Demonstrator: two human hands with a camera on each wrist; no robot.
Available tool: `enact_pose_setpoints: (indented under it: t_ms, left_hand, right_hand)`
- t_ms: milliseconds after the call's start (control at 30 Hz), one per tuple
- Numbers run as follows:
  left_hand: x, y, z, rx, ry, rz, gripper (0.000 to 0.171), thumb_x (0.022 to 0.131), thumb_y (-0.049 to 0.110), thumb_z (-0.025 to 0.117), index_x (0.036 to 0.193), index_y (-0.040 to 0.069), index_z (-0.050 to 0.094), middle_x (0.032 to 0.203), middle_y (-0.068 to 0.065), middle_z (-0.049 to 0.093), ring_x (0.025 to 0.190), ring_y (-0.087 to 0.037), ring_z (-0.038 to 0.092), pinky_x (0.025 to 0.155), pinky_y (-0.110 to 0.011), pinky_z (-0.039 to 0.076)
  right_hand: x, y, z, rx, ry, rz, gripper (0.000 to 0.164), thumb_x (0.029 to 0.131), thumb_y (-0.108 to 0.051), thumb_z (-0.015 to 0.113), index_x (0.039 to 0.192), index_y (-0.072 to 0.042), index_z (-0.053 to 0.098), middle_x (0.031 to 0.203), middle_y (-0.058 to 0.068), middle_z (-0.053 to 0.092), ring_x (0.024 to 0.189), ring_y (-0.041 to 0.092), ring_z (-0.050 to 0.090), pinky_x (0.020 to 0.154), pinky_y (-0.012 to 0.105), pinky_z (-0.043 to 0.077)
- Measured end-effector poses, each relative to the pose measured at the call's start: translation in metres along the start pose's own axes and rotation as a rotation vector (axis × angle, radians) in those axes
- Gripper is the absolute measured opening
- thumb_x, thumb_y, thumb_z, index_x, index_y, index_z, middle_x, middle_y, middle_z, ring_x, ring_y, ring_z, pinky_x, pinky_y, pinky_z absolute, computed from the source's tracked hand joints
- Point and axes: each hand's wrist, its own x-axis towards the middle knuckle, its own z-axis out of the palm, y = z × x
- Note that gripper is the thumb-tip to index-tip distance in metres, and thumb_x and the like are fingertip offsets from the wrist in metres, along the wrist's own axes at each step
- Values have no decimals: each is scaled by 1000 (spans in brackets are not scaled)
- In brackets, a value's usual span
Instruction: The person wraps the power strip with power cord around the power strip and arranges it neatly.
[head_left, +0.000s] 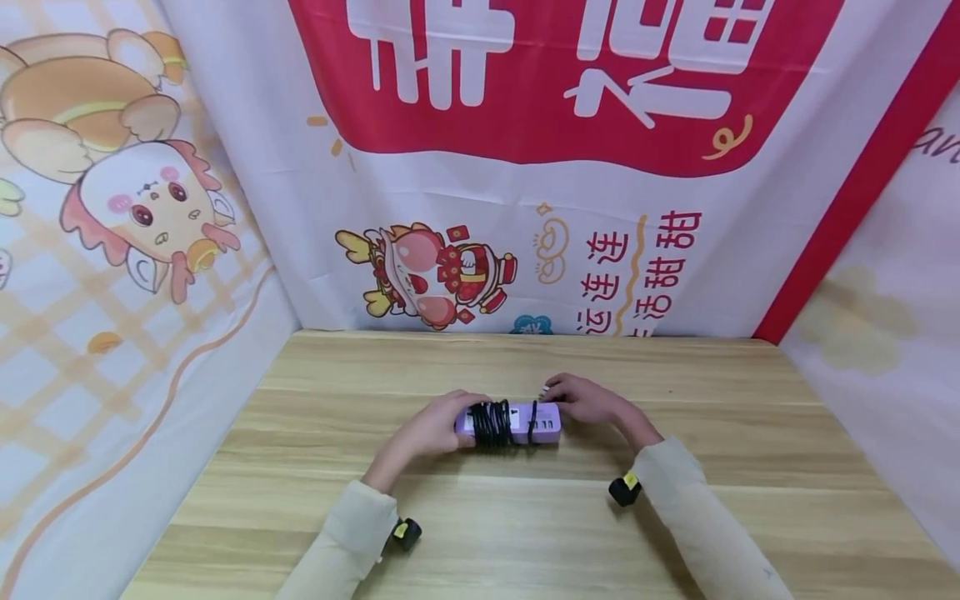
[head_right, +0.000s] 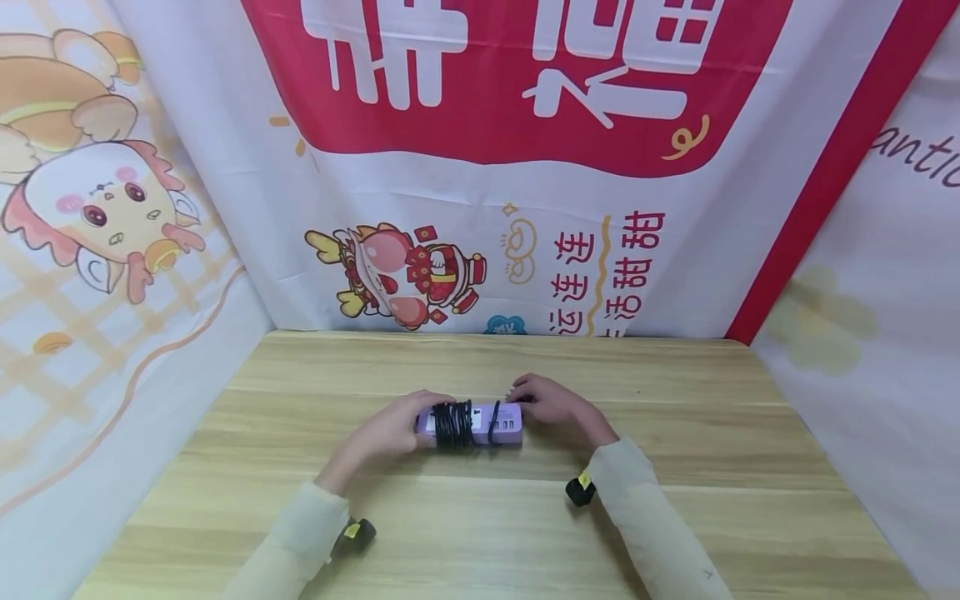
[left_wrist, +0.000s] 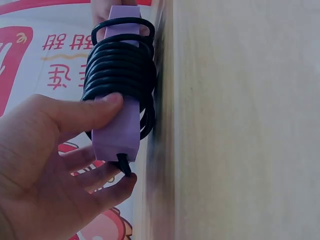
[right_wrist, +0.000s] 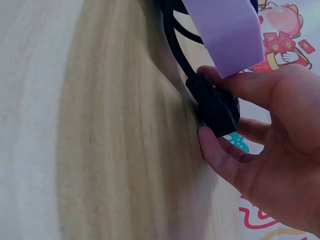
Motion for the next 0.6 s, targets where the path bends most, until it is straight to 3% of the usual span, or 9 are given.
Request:
enact_pose_setpoints:
  t_ms: [167, 333, 433, 600]
  left_hand:
    - [1, -1, -2, -23, -35, -28, 67, 84, 14, 78, 145, 18, 50, 141, -11, 56, 128, -29, 54, 109, -52, 44]
    - [-2, -1, -3, -39, -64, -77, 74, 86, 19, 78, 150, 15, 41, 148, -12, 49, 135, -29, 48, 114, -50, 40]
    - [-4, -3, -6, -49, -72, -73, 76, 86, 21, 78, 151, 12, 39, 149, -13, 47, 138, -30, 46, 116, -49, 38]
    - [-10, -8, -15, -36, -75, -88, 78, 88, 28, 77, 152, 11, 36, 153, -14, 43, 142, -31, 42, 117, -49, 36]
  right_hand:
    - [-11, -3, -2, 105, 50, 62, 29, 98, -5, 57, 125, -8, 67, 141, 25, 51, 134, 45, 45, 112, 62, 35]
    - [-27, -11, -2, 186, 108, 77, 36, 96, -5, 61, 132, -8, 60, 141, 19, 52, 132, 41, 48, 109, 60, 41]
    - [-37, -12, -5, 223, 124, 89, 40, 96, -7, 61, 136, -8, 56, 143, 19, 49, 131, 43, 48, 106, 59, 45]
    - [-55, -10, -16, 211, 168, 168, 41, 98, -10, 61, 138, -12, 55, 145, 18, 48, 131, 45, 48, 101, 55, 51]
